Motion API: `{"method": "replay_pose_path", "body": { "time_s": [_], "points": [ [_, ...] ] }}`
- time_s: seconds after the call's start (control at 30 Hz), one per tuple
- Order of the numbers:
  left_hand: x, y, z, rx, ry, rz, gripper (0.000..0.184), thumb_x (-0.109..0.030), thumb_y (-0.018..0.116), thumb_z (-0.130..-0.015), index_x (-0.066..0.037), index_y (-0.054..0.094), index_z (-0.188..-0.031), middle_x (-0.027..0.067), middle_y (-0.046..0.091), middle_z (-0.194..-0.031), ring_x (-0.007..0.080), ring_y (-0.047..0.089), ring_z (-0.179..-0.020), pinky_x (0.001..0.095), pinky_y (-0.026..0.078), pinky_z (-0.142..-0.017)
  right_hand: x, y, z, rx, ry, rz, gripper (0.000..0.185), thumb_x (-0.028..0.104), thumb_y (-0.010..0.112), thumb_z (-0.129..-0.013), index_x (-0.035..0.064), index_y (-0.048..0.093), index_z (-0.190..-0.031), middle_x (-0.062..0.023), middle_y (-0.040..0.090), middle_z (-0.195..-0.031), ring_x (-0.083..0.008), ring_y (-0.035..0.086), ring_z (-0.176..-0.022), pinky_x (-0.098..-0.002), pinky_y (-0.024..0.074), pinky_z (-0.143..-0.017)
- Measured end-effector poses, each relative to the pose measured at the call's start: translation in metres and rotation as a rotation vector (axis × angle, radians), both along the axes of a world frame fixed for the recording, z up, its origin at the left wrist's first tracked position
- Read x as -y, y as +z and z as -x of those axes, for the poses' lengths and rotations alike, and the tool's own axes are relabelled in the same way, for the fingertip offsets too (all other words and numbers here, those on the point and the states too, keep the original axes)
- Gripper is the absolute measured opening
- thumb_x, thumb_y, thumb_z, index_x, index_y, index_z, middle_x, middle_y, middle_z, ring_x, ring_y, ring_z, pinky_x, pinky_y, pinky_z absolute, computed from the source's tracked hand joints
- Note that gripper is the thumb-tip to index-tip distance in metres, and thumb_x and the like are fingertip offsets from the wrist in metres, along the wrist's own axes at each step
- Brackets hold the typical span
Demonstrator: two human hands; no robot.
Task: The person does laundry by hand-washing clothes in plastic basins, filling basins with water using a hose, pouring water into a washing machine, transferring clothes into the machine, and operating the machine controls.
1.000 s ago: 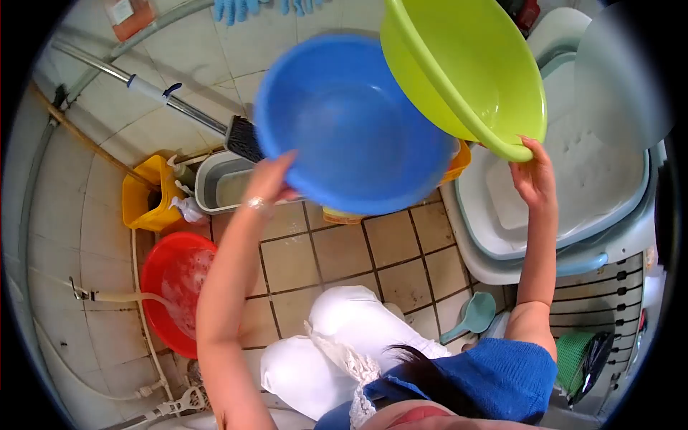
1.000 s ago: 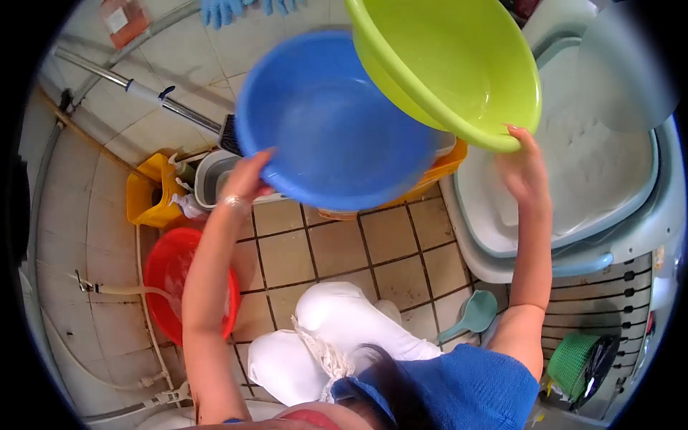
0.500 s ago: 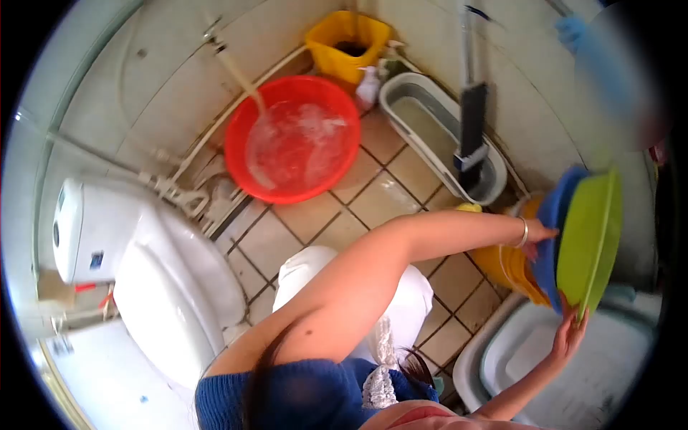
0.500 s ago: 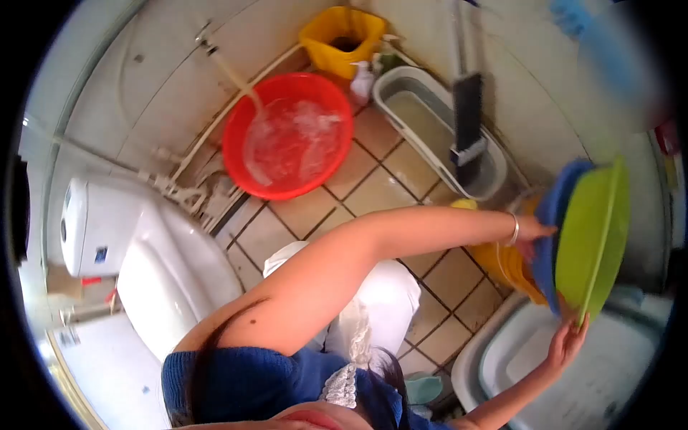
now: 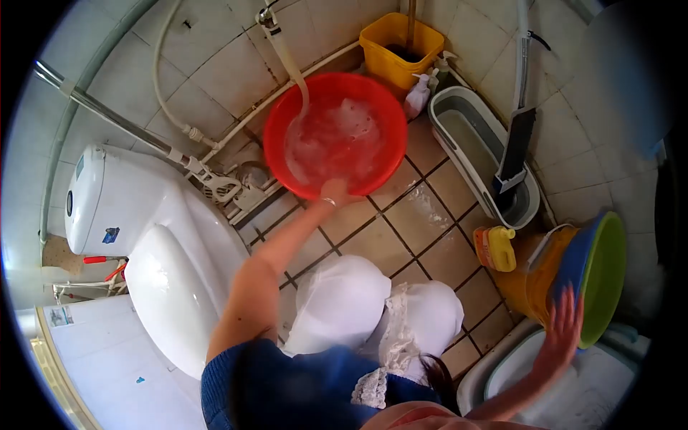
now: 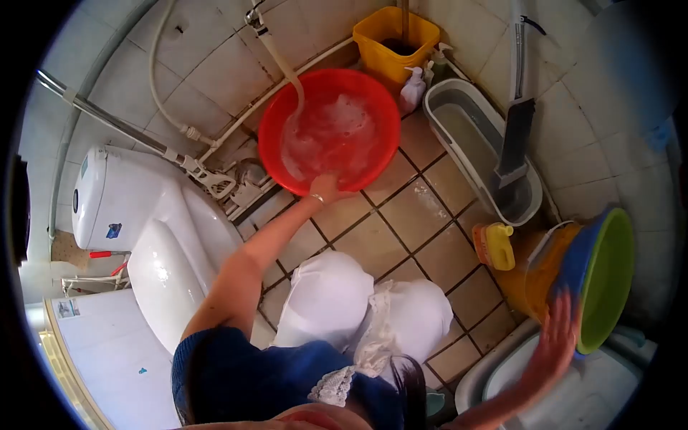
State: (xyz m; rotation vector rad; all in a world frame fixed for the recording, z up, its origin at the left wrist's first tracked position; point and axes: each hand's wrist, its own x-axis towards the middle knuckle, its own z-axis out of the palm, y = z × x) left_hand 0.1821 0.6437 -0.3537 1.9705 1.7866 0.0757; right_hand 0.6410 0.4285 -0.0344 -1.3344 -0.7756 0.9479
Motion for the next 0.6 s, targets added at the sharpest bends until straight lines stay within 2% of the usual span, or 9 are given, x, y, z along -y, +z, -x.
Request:
{"method": "replay_pose_path", "body": {
  "time_s": [0.03,0.07,0.13,0.17,0.2,0.23,0.3,0.43,0.6],
  "points": [
    [0.005,-0.036,0.005,-0.052,-0.002,-0.060,0.055,-0.045,0.071,-0.070,-0.001,0.063,-0.103,0.0169,0.061,-0.108,0.0315,0.058,-0.101,0.0407,0.049,-0.082,-0.034,-0.006,0.026,0.182,0.063,0.146,0.055,0.026,0.040,-0.098,-0.0018,0.025,-0.143,-0.0227,0.039,-0.140,-0.0279,0.039,-0.131,-0.0346,0.0350,-0.107],
    [0.011,-0.059,0.008,-0.105,-0.003,-0.119,0.052,-0.039,0.073,-0.069,-0.001,0.064,-0.103,0.0159,0.060,-0.111,0.0307,0.056,-0.104,0.0399,0.049,-0.083,-0.063,-0.036,0.025,0.073,0.253,0.178,0.059,0.030,0.048,-0.095,0.0014,0.029,-0.143,-0.0178,0.049,-0.134,-0.0243,0.047,-0.124,-0.0306,0.0407,-0.099],
    [0.012,-0.057,0.006,-0.057,-0.025,-0.130,0.044,-0.024,0.070,-0.068,-0.005,0.065,-0.107,0.0139,0.057,-0.117,0.0325,0.050,-0.115,0.0399,0.049,-0.086,-0.116,-0.056,0.082,0.199,0.514,0.281,0.052,0.023,0.053,-0.093,0.0063,0.038,-0.140,-0.0129,0.053,-0.130,-0.0202,0.053,-0.115,-0.0288,0.0426,-0.093],
    [0.013,-0.057,0.006,-0.036,-0.034,-0.137,0.043,-0.016,0.069,-0.067,-0.007,0.065,-0.109,0.0129,0.056,-0.120,0.0333,0.046,-0.120,0.0398,0.049,-0.087,-0.144,-0.110,0.079,0.189,0.647,0.298,0.050,0.023,0.054,-0.093,0.0078,0.040,-0.139,-0.0120,0.053,-0.130,-0.0187,0.053,-0.114,-0.0276,0.0420,-0.092],
    [0.018,-0.060,0.007,-0.028,-0.055,-0.179,0.040,-0.015,0.069,-0.065,-0.004,0.065,-0.103,0.0132,0.056,-0.116,0.0327,0.048,-0.116,0.0399,0.049,-0.087,-0.167,-0.149,0.094,0.286,0.691,0.331,0.053,0.025,0.055,-0.092,0.0068,0.039,-0.139,-0.0146,0.051,-0.131,-0.0185,0.052,-0.115,-0.0283,0.0419,-0.092],
    [0.020,-0.061,0.007,-0.023,-0.079,-0.228,0.036,-0.014,0.068,-0.063,-0.002,0.066,-0.097,0.0136,0.057,-0.113,0.0320,0.050,-0.112,0.0399,0.049,-0.086,-0.193,-0.191,0.103,0.663,0.762,0.329,0.064,0.030,0.060,-0.089,0.0002,0.035,-0.140,-0.0193,0.050,-0.131,-0.0274,0.048,-0.122,-0.0341,0.0378,-0.099],
    [0.029,-0.064,0.004,0.088,-0.083,-0.334,0.025,-0.013,0.067,-0.063,0.001,0.067,-0.082,0.0142,0.057,-0.109,0.0317,0.051,-0.110,0.0399,0.049,-0.084,-0.244,-0.278,0.132,1.064,0.809,0.368,0.070,0.035,0.063,-0.086,-0.0010,0.034,-0.139,-0.0238,0.048,-0.132,-0.0349,0.046,-0.123,-0.0387,0.0388,-0.099],
    [0.047,-0.062,-0.009,0.047,-0.146,-0.140,0.024,-0.008,0.065,-0.064,0.000,0.068,-0.086,0.0147,0.053,-0.121,0.0334,0.046,-0.119,0.0404,0.048,-0.089,-0.272,-0.266,0.213,1.157,0.971,0.494,0.094,0.035,0.066,-0.081,-0.0073,0.010,-0.144,-0.0312,0.037,-0.138,-0.0399,0.050,-0.117,-0.0402,0.0438,-0.095],
    [0.068,-0.053,-0.012,0.060,-0.250,-0.056,0.020,-0.011,0.066,-0.063,0.002,0.068,-0.077,0.0150,0.055,-0.113,0.0326,0.053,-0.107,0.0397,0.050,-0.083,-0.317,-0.358,0.216,1.491,0.672,0.403,0.102,0.029,0.067,-0.081,0.0017,-0.007,-0.146,-0.0326,0.038,-0.136,-0.0382,0.053,-0.115,-0.0417,0.0451,-0.094]
  ]
}}
